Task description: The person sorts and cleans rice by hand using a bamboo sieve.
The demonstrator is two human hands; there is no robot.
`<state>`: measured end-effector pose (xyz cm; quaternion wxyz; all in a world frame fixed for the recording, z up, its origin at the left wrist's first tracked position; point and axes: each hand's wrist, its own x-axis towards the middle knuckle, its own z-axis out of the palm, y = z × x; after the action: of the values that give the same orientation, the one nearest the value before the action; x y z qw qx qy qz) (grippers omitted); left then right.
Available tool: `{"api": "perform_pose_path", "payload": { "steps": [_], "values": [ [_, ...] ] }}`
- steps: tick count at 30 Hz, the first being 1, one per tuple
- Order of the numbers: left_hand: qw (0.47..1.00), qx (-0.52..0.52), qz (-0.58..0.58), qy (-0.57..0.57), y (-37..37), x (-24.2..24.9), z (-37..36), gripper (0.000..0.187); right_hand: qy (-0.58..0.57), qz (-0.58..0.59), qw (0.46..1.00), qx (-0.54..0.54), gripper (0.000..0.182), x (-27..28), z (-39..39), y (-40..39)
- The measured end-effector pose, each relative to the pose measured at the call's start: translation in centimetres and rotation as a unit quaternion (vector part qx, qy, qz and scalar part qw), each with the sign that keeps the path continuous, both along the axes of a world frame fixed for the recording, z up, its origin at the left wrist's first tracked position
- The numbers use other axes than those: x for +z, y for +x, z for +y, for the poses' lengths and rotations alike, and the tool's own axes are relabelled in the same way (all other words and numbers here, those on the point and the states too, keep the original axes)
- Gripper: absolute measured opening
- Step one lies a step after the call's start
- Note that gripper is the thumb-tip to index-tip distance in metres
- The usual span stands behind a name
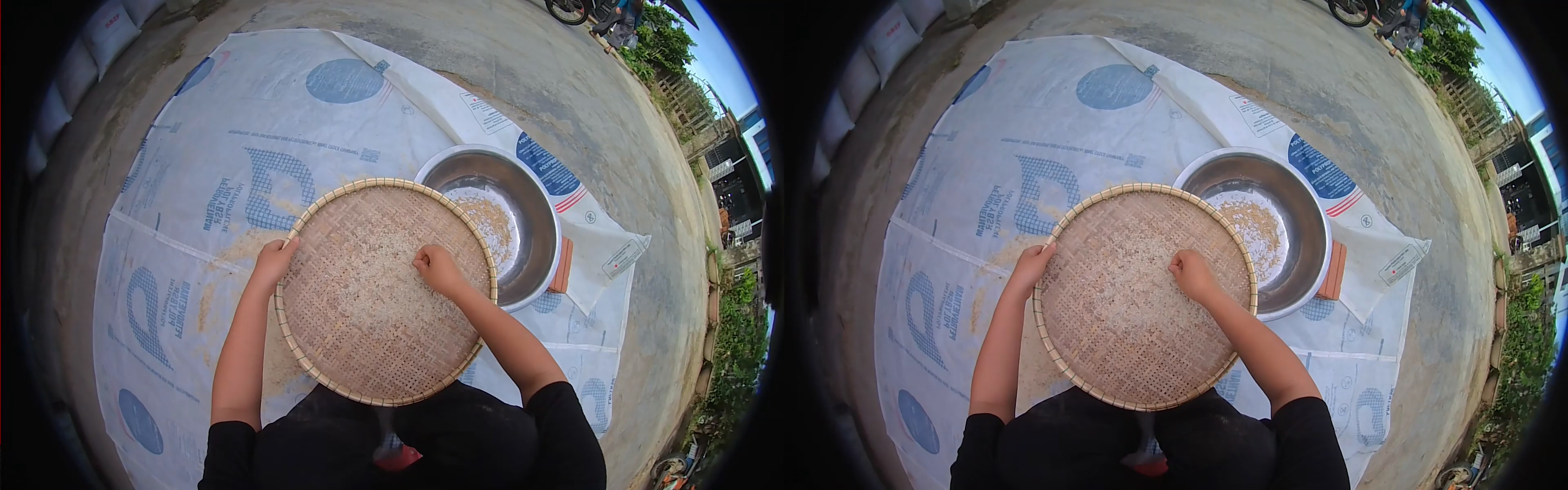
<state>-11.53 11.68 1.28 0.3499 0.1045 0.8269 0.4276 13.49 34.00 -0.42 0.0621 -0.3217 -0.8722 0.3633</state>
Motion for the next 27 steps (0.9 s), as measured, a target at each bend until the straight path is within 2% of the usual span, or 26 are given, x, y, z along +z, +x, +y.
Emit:
{"api": "perform_pose_path", "payload": {
  "steps": [5,7,9,11,12,14,16,18,20,24,27],
  "values": [
    [1.0,-0.014,-0.016,-0.015,0.3,0.4,-0.2,0.043,-0.047,-0.017,0.999,0.013,0.011,0.9,1.0,0.4],
    [0.999,-0.004,-0.012,-0.03,0.7,1.3,-0.2,0.044,-0.077,0.03,0.996,-0.02,0.012,2.2,2.3,1.3],
    [1.0,-0.009,-0.019,-0.019,0.4,0.6,-0.6,0.045,0.007,0.091,0.982,-0.165,0.01,1.7,5.3,2.8],
    [1.0,-0.013,-0.026,-0.007,0.4,0.1,-0.8,0.046,0.14,0.103,0.943,-0.285,0.017,2.5,7.7,4.2],
    [1.0,-0.011,-0.017,-0.004,0.5,-0.1,-0.8,0.045,0.141,0.102,0.942,-0.287,0.017,2.6,7.7,4.4],
    [1.0,-0.012,-0.006,0.0,0.3,-0.1,-0.7,0.044,0.195,0.111,0.942,-0.249,0.023,4.1,6.4,3.9],
    [0.999,-0.019,-0.027,0.003,0.3,-0.1,-0.8,0.043,0.073,0.09,0.986,-0.117,0.024,3.4,4.6,2.8],
    [1.0,-0.014,-0.025,0.005,0.5,0.0,-0.6,0.042,0.036,0.06,0.997,-0.014,0.019,2.0,2.8,1.4],
    [1.0,-0.009,-0.022,0.005,0.6,0.4,-0.6,0.041,-0.02,0.059,0.998,-0.006,0.015,1.2,1.2,-0.2],
    [1.0,-0.01,-0.024,0.003,0.9,1.4,-0.4,0.04,-0.006,0.017,1.0,0.005,0.012,0.2,1.1,-1.4],
    [1.0,-0.01,-0.022,-0.007,1.3,2.5,-0.2,0.042,-0.053,-0.013,0.998,-0.019,0.011,0.9,1.0,-1.7]
  ]
}}
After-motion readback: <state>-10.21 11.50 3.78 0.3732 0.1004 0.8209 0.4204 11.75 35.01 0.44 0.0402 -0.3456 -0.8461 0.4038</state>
